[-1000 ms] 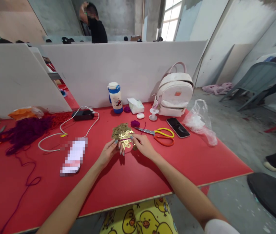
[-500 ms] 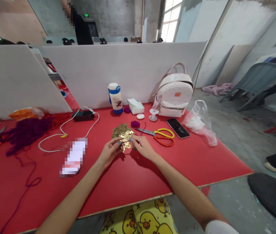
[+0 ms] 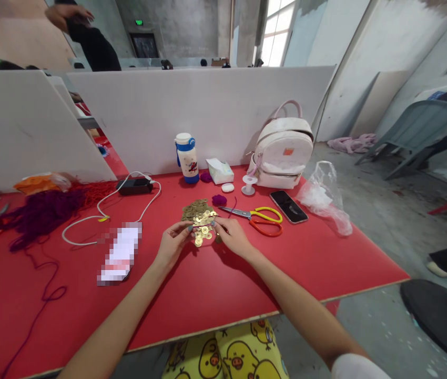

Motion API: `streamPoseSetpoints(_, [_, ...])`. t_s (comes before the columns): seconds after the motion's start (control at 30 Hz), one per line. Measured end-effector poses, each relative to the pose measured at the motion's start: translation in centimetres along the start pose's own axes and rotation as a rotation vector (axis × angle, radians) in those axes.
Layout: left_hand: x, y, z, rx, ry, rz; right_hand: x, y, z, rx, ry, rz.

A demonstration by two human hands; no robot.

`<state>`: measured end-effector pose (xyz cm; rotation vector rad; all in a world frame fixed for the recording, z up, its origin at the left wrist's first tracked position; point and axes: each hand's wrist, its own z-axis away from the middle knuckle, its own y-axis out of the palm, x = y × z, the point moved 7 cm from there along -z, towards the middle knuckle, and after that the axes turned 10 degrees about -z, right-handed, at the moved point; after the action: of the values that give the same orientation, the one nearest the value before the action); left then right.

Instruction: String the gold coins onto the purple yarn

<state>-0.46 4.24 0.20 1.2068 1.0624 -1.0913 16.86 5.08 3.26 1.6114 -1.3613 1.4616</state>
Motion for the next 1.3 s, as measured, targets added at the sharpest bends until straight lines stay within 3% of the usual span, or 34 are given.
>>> streamPoseSetpoints(0.3, [-2.3, 0.1, 0.7, 0.016, 0.179, -0.413, -0.2, -1.6, -0.7, -0.178, -0.078, 0.112])
streamPoseSetpoints(0.53, [-1.7, -0.2, 0.5, -0.007, 0.182, -0.447, 0.1, -2.2, -0.7, -0.259, -0.140, 0.071])
streamPoseSetpoints(0.7, [-1.4, -0.5, 0.2, -0.021, 0.125, -0.340, -0.6, -1.6, -0.9, -0.155, -0.089, 0.152])
streamPoseSetpoints(0.9, [-1.5, -0.2, 0.2, 0.014, 0.149, -0.381, 0.7, 0.5, -0.6, 0.049, -0.174, 0.092])
streamPoseSetpoints(1.1, [-1.6, 0.6, 0.7, 0.072, 0.170, -0.474, 0.7, 1.1, -0.5, 0.027, -0.216, 0.101])
streamPoseSetpoints(1.3, [-1.6, 0.9, 0.8, 0.071, 0.133, -0.431, 0.9, 0.9, -0.5, 0.044, -0.221, 0.147])
